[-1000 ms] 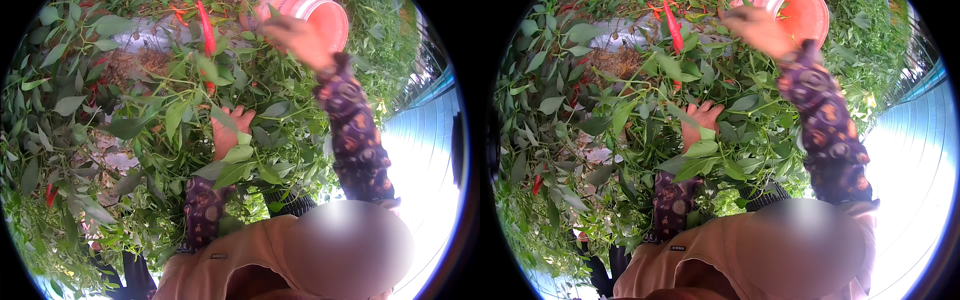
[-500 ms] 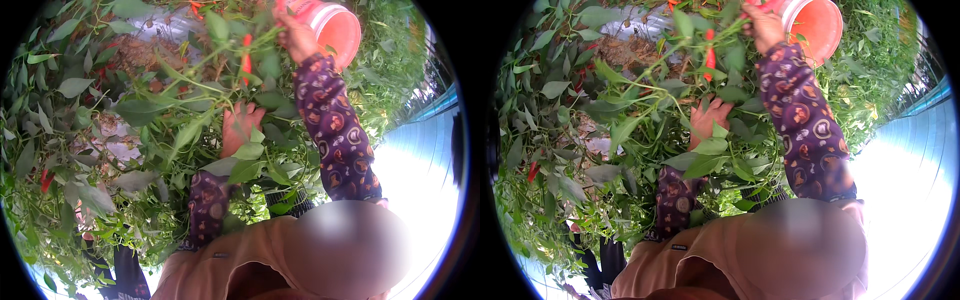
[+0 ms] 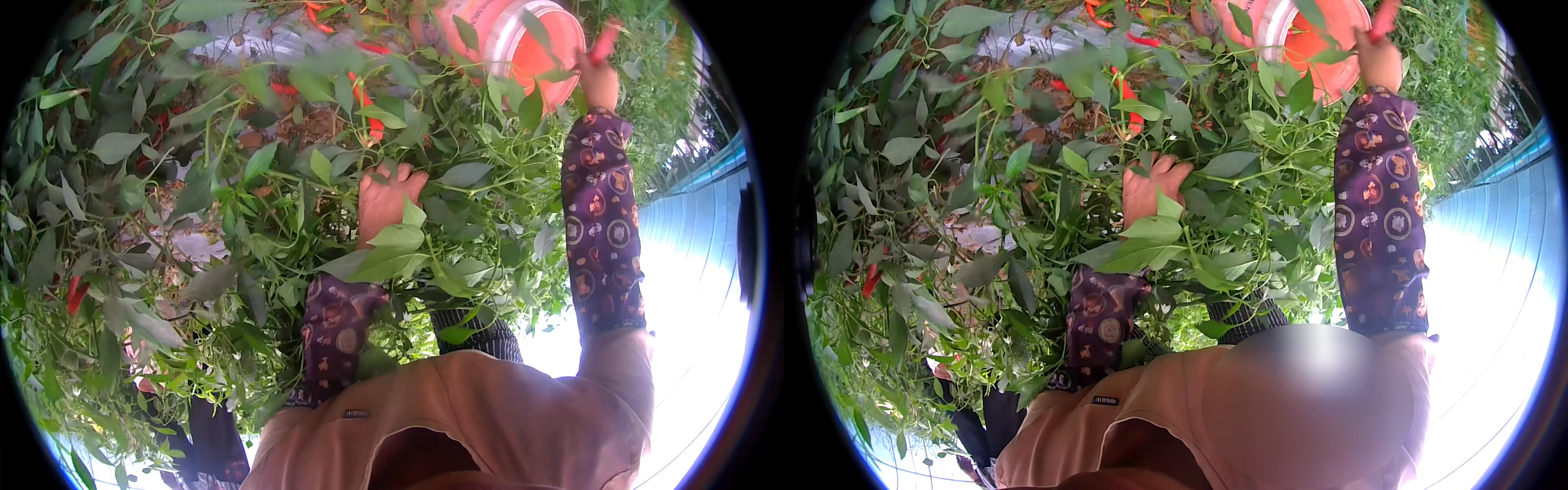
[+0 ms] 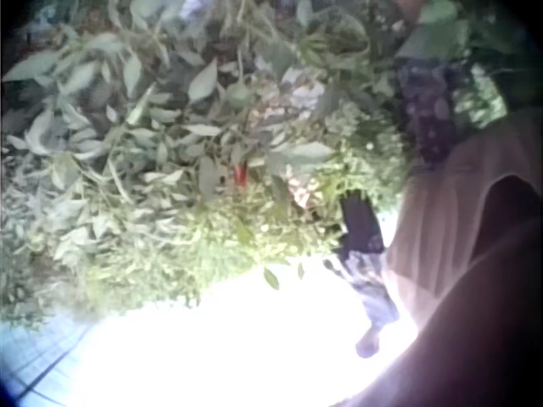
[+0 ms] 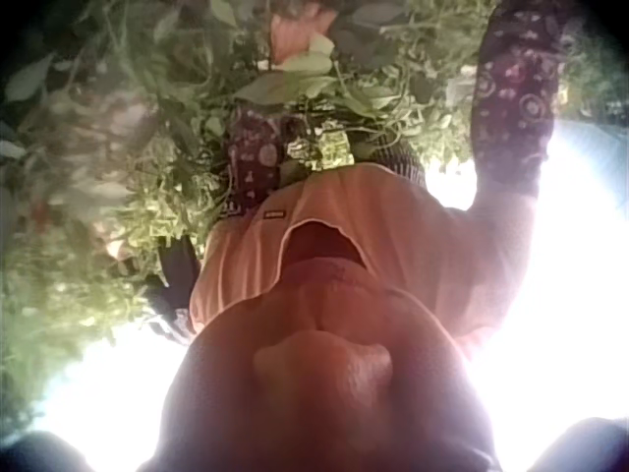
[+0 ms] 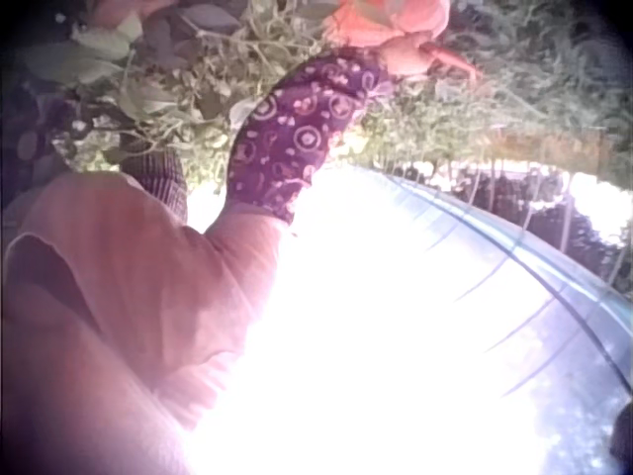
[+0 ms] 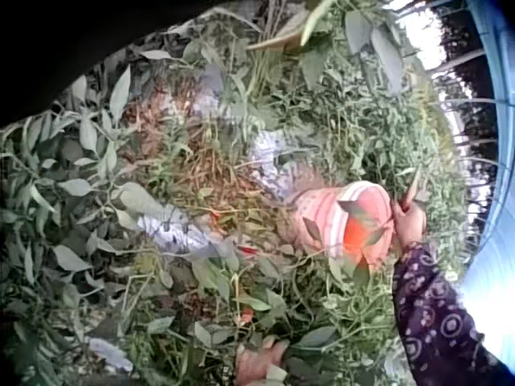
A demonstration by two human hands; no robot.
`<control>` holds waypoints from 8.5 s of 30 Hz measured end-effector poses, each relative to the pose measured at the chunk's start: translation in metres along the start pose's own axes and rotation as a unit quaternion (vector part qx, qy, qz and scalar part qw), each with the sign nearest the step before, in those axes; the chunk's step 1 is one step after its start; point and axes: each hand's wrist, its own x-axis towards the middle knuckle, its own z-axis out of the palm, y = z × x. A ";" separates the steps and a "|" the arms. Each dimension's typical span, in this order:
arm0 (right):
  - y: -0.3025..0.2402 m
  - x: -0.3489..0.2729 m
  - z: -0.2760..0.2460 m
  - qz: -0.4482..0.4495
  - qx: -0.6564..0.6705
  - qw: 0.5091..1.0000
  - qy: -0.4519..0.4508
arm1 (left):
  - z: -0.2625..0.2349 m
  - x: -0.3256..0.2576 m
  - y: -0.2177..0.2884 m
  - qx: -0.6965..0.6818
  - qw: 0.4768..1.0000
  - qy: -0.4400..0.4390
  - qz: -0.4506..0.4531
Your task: The person picks chili peppers from plants by hand and places them into a red bucket.
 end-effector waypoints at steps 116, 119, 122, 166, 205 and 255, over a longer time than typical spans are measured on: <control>-0.351 -0.320 -0.161 -0.637 0.305 0.699 -0.115 | -0.260 -0.088 0.021 -0.762 0.408 0.486 -0.128; -0.347 -0.345 -0.156 -0.621 0.287 0.721 -0.114 | -0.262 -0.086 -0.026 -0.764 0.391 0.481 -0.180; -0.342 -0.374 -0.179 -0.630 0.228 0.731 -0.130 | -0.273 -0.107 -0.024 -0.805 0.371 0.430 -0.171; -0.408 -0.432 -0.050 -0.651 0.470 0.563 -0.196 | -0.206 -0.282 -0.013 -0.864 0.299 0.389 -0.111; -0.252 -0.461 -0.260 -0.150 0.164 0.505 -0.834 | -0.167 -0.358 0.117 -0.830 0.518 0.198 -0.055; -0.261 -0.415 -0.396 -0.180 0.530 0.211 -0.801 | -0.309 -0.374 0.230 -0.661 0.671 0.329 0.069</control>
